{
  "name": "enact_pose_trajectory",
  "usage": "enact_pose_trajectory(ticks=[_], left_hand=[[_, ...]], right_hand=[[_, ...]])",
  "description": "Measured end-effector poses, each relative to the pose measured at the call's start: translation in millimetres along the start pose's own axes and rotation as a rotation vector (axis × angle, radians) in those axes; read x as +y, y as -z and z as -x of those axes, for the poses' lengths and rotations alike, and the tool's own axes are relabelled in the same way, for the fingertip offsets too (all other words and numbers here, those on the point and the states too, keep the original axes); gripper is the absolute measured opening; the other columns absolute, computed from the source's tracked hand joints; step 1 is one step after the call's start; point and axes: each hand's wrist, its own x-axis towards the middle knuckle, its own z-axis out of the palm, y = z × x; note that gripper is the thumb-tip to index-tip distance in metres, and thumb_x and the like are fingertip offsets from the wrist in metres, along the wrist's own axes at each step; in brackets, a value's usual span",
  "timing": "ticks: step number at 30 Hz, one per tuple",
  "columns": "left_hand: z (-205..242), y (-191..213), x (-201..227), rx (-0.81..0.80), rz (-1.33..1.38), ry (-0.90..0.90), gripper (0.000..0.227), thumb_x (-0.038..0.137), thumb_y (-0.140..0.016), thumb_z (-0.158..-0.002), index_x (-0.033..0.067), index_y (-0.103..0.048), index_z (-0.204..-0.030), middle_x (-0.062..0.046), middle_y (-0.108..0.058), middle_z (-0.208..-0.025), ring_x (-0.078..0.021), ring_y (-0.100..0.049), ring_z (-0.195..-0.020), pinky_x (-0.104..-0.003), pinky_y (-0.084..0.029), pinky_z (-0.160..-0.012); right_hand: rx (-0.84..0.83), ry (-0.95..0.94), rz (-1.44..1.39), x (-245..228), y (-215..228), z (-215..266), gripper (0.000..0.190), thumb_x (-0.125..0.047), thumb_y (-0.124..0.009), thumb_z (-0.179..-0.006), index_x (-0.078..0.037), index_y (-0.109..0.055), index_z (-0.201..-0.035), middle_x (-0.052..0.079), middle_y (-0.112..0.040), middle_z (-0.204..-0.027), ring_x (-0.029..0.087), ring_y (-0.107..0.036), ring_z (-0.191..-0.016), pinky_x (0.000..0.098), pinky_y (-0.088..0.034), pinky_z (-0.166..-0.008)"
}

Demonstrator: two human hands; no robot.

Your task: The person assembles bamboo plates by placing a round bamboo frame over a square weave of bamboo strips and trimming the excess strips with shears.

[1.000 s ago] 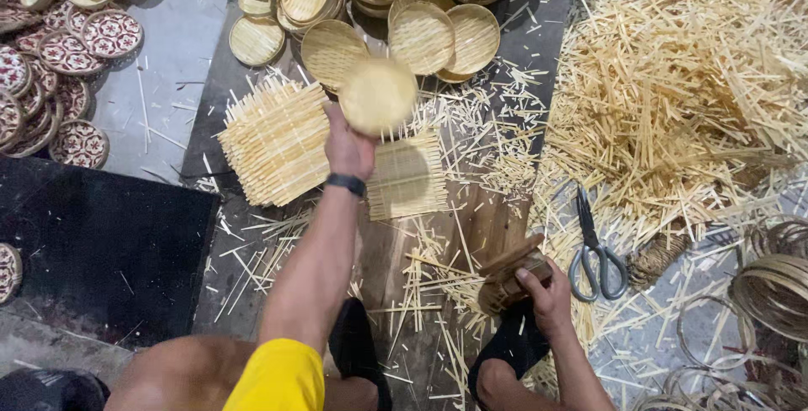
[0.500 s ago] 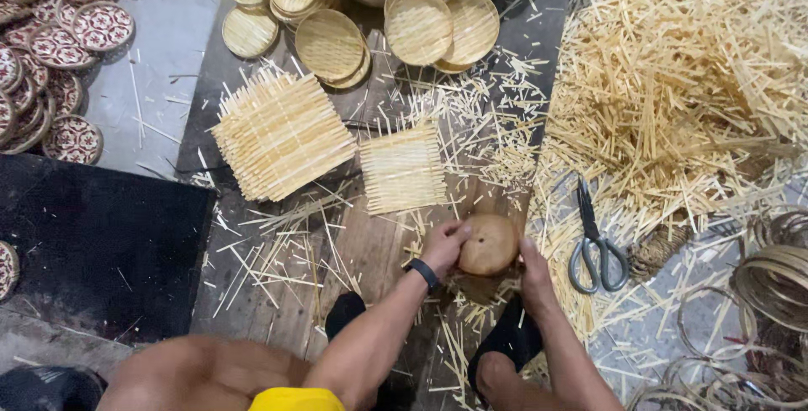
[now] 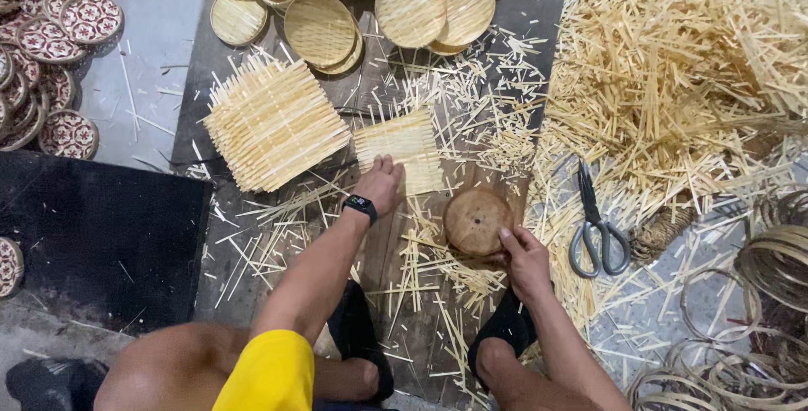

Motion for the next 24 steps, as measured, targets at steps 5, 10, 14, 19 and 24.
enact_pose_trajectory(ticks=[5,10,14,19,24], left_hand=[[11.9,-1.5,15.6,0.707,0.106,-0.180,0.028,0.015,-0.064,-0.099,0.0046,-0.065,-0.125,-0.021,-0.069,-0.124,-0.0339,-0.067,-0.118,-0.044,-0.054,-0.104],[41.7,-17.4,100.4,0.429,0.245,-0.365,0.021,0.006,-0.060,-0.105,0.0045,-0.067,-0.124,-0.014,-0.072,-0.121,-0.0274,-0.069,-0.111,-0.037,-0.059,-0.100],[89.5,-31.1,128.5,0.584,0.085,-0.767,0.043,0.011,-0.072,-0.082,0.0030,-0.066,-0.123,-0.017,-0.070,-0.127,-0.0325,-0.065,-0.125,-0.047,-0.052,-0.108],[82.6,-33.0,122.4,0.628,0.409,-0.527,0.043,0.020,-0.081,-0.081,0.0045,-0.064,-0.118,-0.017,-0.070,-0.121,-0.0325,-0.064,-0.119,-0.046,-0.052,-0.103],[16.4,-65.6,94.4,0.167,1.066,0.385,0.052,0.020,-0.091,-0.075,0.0001,-0.070,-0.119,-0.019,-0.072,-0.102,-0.0251,-0.069,-0.084,-0.035,-0.058,-0.076]], right_hand=[[0.164,0.259,0.307,1.3,6.5,-1.0,0.031,-0.025,-0.069,-0.099,0.001,-0.068,-0.115,0.004,-0.068,-0.090,0.012,-0.061,-0.075,0.0253,-0.051,-0.066],[-0.028,0.179,-0.180,-12.8,25.7,-10.1,0.029,-0.033,-0.063,-0.099,-0.006,-0.068,-0.107,-0.001,-0.063,-0.080,0.007,-0.054,-0.067,0.0218,-0.045,-0.059],[0.050,0.149,0.210,-7.3,37.1,-16.0,0.022,-0.022,-0.075,-0.097,-0.002,-0.065,-0.093,-0.004,-0.054,-0.075,0.005,-0.044,-0.063,0.0241,-0.036,-0.054],[0.094,0.176,0.275,-2.6,28.7,-14.5,0.012,-0.016,-0.072,-0.092,-0.005,-0.068,-0.091,-0.005,-0.066,-0.077,0.003,-0.056,-0.066,0.0206,-0.045,-0.060],[0.136,0.278,0.391,-9.8,22.1,-11.7,0.018,-0.017,-0.073,-0.092,-0.001,-0.068,-0.091,-0.002,-0.067,-0.074,0.003,-0.056,-0.065,0.0218,-0.047,-0.058]])
